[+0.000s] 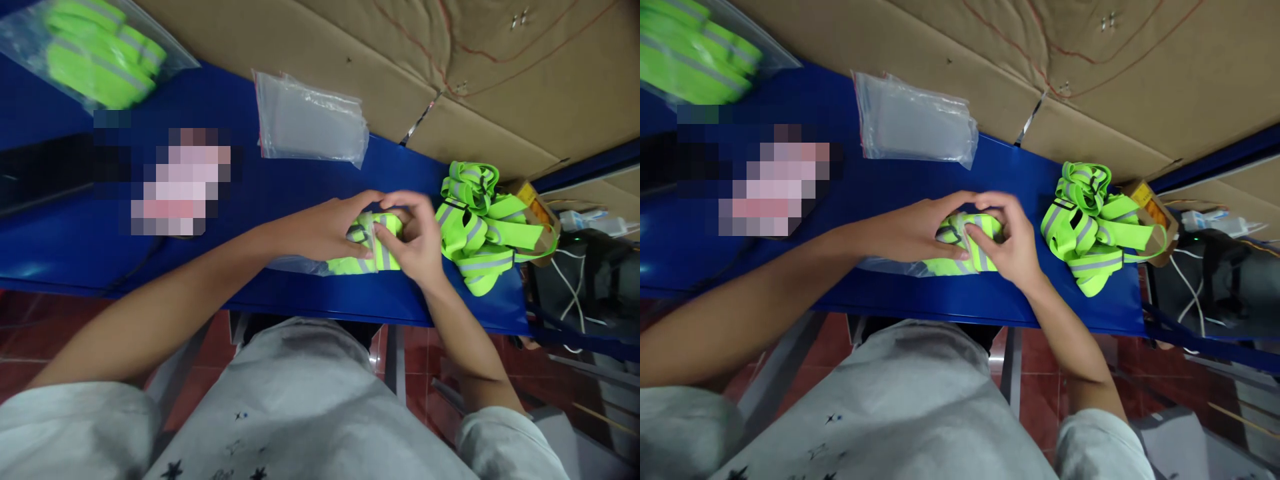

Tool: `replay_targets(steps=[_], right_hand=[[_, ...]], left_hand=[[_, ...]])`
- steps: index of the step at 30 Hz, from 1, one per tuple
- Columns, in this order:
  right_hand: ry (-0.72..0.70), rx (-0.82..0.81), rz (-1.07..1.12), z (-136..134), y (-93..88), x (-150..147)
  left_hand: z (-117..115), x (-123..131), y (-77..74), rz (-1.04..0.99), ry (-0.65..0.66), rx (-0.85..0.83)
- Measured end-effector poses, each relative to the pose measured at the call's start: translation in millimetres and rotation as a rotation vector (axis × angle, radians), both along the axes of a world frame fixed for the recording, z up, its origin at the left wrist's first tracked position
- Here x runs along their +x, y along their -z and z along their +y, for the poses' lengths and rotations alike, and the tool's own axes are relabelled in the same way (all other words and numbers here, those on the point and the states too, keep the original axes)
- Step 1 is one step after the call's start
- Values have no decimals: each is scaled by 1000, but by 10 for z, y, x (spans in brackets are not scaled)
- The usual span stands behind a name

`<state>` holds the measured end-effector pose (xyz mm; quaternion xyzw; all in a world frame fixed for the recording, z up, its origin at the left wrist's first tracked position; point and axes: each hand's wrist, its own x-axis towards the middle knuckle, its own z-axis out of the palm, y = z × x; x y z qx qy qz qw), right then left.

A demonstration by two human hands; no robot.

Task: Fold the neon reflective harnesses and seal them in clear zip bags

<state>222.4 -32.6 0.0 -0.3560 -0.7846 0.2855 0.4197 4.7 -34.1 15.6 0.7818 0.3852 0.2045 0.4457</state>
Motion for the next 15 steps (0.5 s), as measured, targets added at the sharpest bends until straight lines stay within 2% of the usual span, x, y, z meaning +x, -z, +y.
replay_targets(steps=[2, 5, 7, 9, 12, 15], right_hand=[[-11, -148, -8, 58, -24, 92], [-127, -308, -125, 134, -74, 249], [-170, -315, -146, 154, -104, 312], [-185, -281, -147, 145, -128, 319], [-185, -234, -194, 81, -149, 241], [-118, -190, -239, -19, -150, 108]], left_hand=[[13, -2, 10, -73, -57, 1], [35, -26, 15, -89, -115, -38], [46, -43, 10, -17, -121, -65], [49, -50, 7, 13, -70, -81], [29, -19, 22, -40, 31, -130], [-4, 47, 65, -115, 61, -202]])
